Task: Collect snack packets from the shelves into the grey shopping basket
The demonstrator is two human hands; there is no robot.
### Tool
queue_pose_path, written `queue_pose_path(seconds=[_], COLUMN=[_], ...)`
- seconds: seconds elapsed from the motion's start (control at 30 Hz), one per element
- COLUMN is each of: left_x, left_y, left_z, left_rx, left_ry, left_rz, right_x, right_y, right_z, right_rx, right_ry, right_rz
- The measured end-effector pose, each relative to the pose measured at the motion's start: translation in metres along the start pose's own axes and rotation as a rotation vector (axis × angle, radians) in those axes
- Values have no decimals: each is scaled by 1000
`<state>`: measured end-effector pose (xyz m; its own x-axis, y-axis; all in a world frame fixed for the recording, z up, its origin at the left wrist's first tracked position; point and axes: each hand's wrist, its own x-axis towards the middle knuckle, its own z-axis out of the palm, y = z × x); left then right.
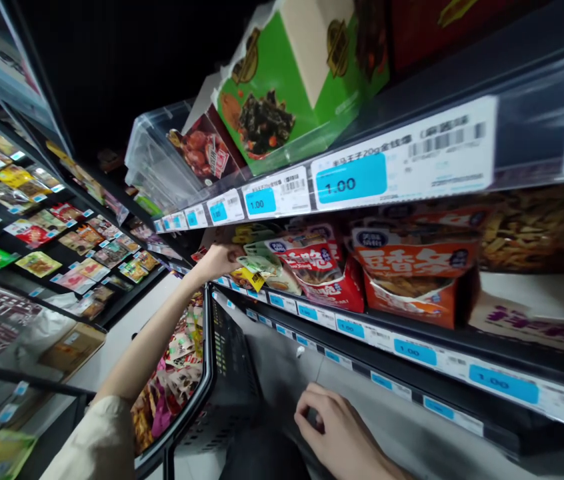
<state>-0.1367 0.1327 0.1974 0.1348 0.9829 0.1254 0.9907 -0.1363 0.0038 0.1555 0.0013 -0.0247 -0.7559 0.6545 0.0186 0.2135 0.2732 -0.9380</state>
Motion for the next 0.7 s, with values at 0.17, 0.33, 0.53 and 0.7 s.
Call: queue_pose_path(seconds=[0.17,0.33,0.53,0.7], left_x=[18,19,15,14], left_y=[0,0,-7,-13], left_z=[1,7,14,14], left_rx=[16,-21,-68,-83], left_ry=[-147,-182,-108,-131], left_rz=[2,-36,1,35], right_x=[1,-1,-3,-4], right_y=[-2,-1,5,5], right_z=[1,0,2,4], right_rx=[-15,-28,-19,-4], right_ry=[-19,-8,-29,-35], right_rz=[10,7,-6,-6])
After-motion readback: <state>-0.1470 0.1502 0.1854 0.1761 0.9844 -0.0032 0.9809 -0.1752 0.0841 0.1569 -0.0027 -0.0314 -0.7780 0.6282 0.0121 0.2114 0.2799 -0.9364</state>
